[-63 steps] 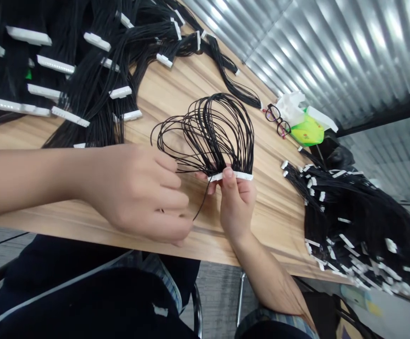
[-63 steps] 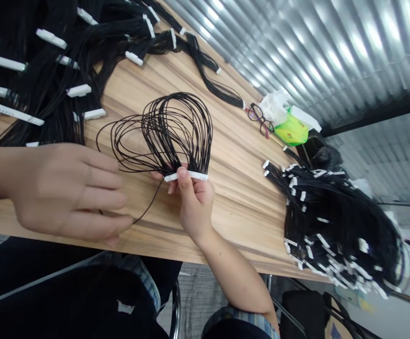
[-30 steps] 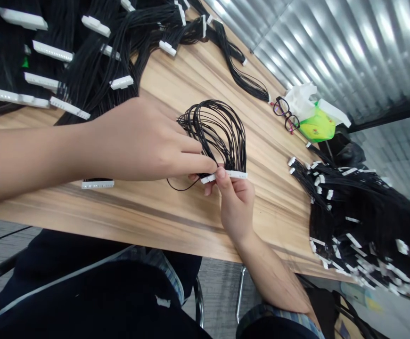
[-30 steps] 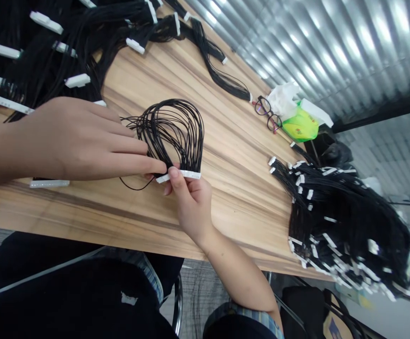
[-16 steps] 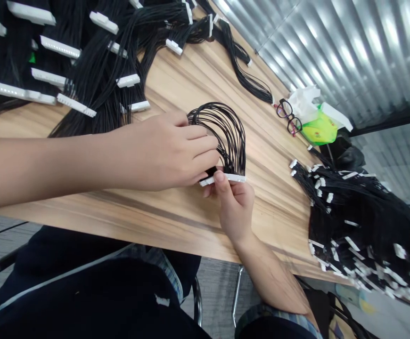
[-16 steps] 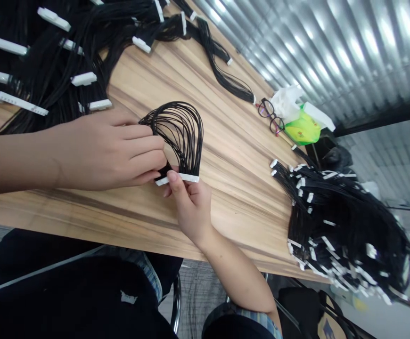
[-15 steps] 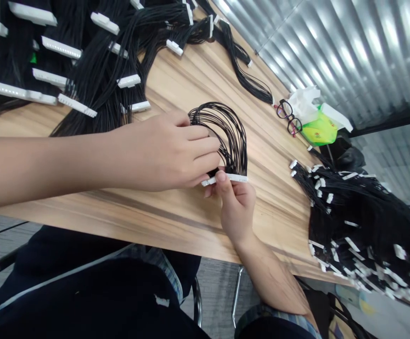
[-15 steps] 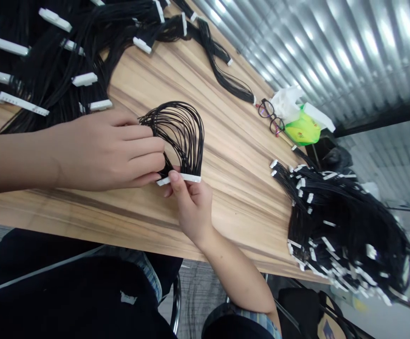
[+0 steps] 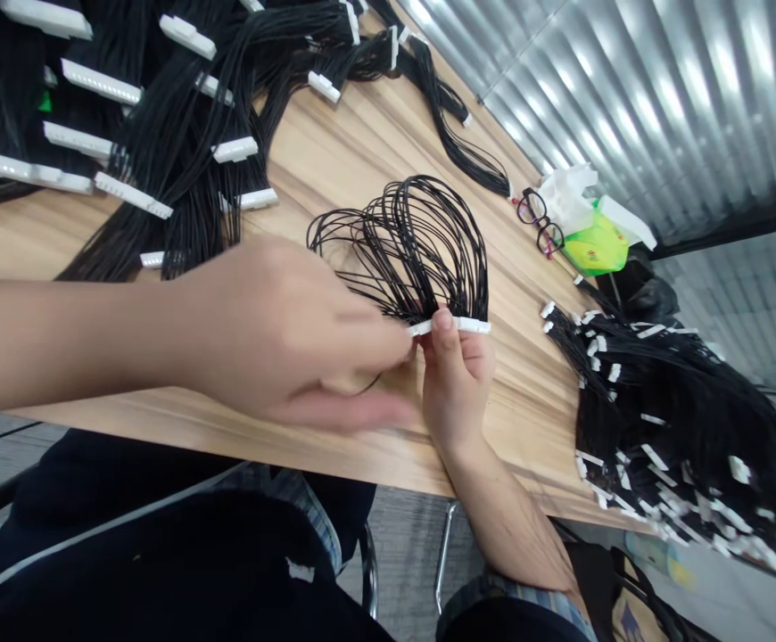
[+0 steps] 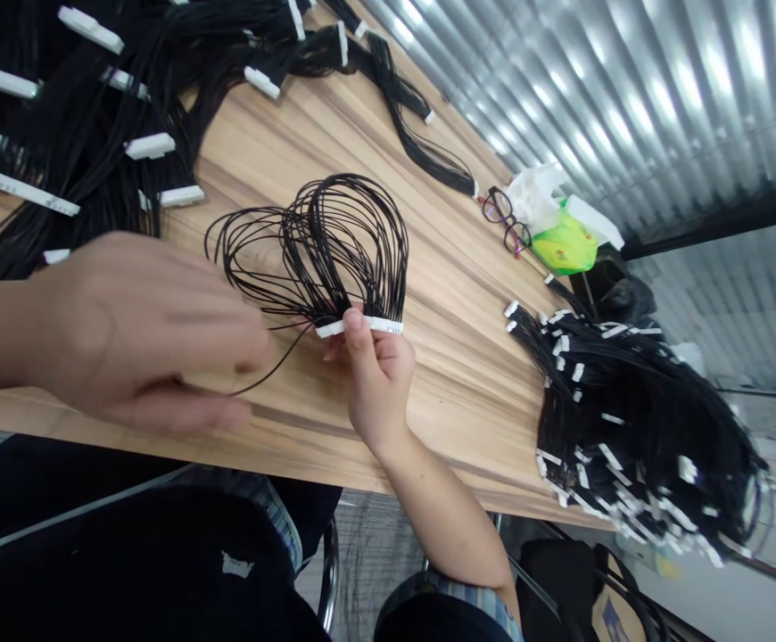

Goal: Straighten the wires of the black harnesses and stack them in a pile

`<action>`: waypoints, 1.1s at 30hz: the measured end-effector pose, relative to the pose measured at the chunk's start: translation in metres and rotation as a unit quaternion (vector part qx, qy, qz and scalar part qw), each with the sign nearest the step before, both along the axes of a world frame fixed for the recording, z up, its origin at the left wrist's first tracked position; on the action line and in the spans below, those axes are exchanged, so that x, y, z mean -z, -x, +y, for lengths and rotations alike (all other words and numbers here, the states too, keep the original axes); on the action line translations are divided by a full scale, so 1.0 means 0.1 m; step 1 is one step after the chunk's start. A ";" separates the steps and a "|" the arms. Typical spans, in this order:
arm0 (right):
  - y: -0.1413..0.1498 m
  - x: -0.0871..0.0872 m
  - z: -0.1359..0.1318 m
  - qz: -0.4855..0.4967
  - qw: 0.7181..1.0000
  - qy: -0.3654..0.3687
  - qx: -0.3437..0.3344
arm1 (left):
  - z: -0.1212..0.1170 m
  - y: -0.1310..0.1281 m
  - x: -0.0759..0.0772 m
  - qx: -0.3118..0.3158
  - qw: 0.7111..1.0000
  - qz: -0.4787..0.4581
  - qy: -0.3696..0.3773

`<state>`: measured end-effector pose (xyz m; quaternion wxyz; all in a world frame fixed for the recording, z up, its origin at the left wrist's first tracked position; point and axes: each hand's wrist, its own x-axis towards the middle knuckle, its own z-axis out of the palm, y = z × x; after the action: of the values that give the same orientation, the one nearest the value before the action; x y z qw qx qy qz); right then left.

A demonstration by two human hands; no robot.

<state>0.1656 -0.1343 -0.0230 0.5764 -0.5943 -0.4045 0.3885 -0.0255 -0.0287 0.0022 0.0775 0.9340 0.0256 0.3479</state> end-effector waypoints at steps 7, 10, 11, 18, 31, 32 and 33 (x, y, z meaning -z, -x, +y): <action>0.00 -0.02 -0.02 -0.010 1.000 -0.002 -0.004 | 0.13 -0.01 -0.02 -0.120 0.987 0.033 -0.103; 0.00 -0.02 -0.04 -0.022 0.999 0.009 -0.021 | 0.15 -0.01 0.01 -0.120 0.982 0.040 -0.141; 0.00 -0.01 -0.04 -0.023 0.999 0.010 -0.027 | 0.15 -0.01 0.02 -0.119 0.982 0.042 -0.143; 0.00 -0.01 -0.03 0.022 0.999 0.005 -0.030 | 0.20 -0.01 0.02 -0.116 0.982 0.102 -0.112; 0.03 -0.05 -0.05 -0.068 0.996 0.040 -0.051 | 0.19 -0.04 0.04 -0.081 0.989 0.089 -0.091; 0.03 -0.06 -0.05 -0.075 0.995 0.038 -0.051 | 0.19 -0.05 0.05 -0.080 0.989 0.100 -0.080; 0.04 -0.06 -0.05 -0.079 0.995 0.034 -0.052 | 0.19 -0.05 0.05 -0.078 0.988 0.110 -0.074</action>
<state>0.1620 -0.1389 -0.0166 0.5012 -0.6206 -0.4658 0.3830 -0.0206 -0.0095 -0.0031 -0.0227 0.9649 0.0806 0.2487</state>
